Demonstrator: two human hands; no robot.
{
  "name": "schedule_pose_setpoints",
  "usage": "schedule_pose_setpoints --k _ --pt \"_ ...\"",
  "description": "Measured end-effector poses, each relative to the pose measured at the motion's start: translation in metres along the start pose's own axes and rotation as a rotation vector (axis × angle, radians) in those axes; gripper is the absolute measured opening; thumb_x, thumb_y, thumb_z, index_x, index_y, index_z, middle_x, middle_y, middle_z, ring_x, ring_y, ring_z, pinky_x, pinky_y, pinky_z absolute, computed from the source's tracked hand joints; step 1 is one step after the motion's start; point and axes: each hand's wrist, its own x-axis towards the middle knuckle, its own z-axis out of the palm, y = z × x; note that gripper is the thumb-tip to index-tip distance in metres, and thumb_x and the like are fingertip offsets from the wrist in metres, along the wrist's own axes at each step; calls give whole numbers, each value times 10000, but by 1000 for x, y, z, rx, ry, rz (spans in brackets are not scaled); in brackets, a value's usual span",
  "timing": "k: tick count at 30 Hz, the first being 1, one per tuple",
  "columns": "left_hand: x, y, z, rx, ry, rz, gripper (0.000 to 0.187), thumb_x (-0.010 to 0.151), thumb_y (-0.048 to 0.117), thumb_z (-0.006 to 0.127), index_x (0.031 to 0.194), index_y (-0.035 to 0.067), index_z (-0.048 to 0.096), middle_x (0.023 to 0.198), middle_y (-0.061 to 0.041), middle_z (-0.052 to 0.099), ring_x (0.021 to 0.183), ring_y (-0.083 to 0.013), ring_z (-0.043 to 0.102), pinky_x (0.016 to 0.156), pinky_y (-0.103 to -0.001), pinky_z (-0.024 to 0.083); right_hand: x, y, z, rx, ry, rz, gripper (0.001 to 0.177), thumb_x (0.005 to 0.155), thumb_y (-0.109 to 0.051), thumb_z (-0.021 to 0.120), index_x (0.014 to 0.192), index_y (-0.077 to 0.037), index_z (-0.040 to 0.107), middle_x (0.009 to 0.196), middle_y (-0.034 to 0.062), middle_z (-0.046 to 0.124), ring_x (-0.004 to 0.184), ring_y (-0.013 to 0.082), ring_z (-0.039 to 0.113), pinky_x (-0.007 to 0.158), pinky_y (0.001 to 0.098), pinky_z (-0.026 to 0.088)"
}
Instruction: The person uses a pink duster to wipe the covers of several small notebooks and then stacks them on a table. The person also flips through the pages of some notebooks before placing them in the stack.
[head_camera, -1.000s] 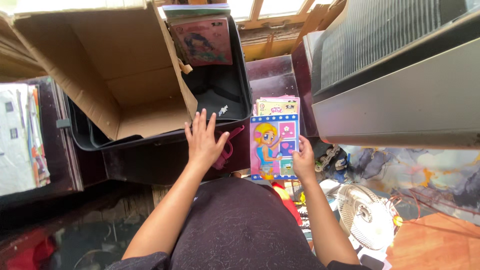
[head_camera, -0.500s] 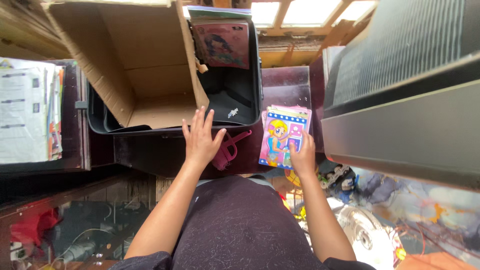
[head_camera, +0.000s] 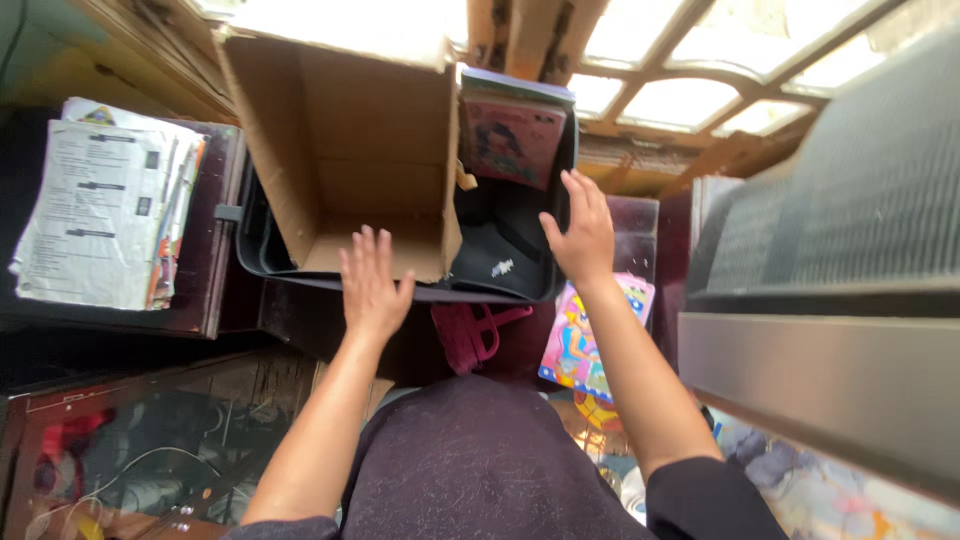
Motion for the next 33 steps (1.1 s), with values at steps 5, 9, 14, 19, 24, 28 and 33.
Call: schedule_pose_setpoints --k 5,9,14,19,24,28,33 --pt "-5 -5 11 -63 -61 -75 870 884 319 613 1623 79 223 1691 -239 163 1580 -372 155 1276 -512 91 74 12 48 -209 -125 -93 902 745 -217 871 1513 -17 443 1563 225 418 1411 434 368 1157 508 323" --pt "2 -4 12 -36 -53 -76 861 896 311 600 1629 80 212 1695 -236 167 1583 -358 158 1273 -510 82 106 19 70 -364 -159 -42 914 656 -248 893 1435 -12 479 1460 225 452 1336 437 377 1051 529 349" --pt "3 -4 12 -44 -90 -85 866 895 316 605 1626 74 208 1689 -240 167 1574 -357 164 1267 -517 82 106 40 81 -363 -130 1 388 790 -147 806 1116 -80 607 1159 127 606 1153 343 537 974 477 419" --pt "8 -3 9 -44 -92 -79 881 873 313 625 1623 78 225 1680 -244 182 1564 -366 184 1258 -522 90 116 50 70 -270 16 -151 103 877 -82 715 962 -75 657 880 117 680 877 345 650 809 474 466" --pt "6 -2 10 -45 -72 -76 872 871 308 640 1619 77 255 1679 -241 207 1563 -366 213 1266 -515 101 118 29 29 -130 231 -152 119 972 -69 677 1084 -85 714 1033 132 733 911 355 702 781 442 552" --pt "2 -2 9 -49 -48 -70 877 874 300 657 1620 72 254 1682 -239 208 1563 -357 213 1267 -509 103 110 -1 -10 -49 297 -83 57 1000 -34 700 1053 -41 719 973 148 725 869 355 706 764 412 546" --pt "-2 0 -1 -219 -11 -78 910 901 398 684 1620 54 243 1691 -233 202 1566 -352 206 1257 -519 113 65 -33 -62 420 354 -32 123 1091 84 604 1177 17 662 1066 85 682 986 175 661 865 263 527"
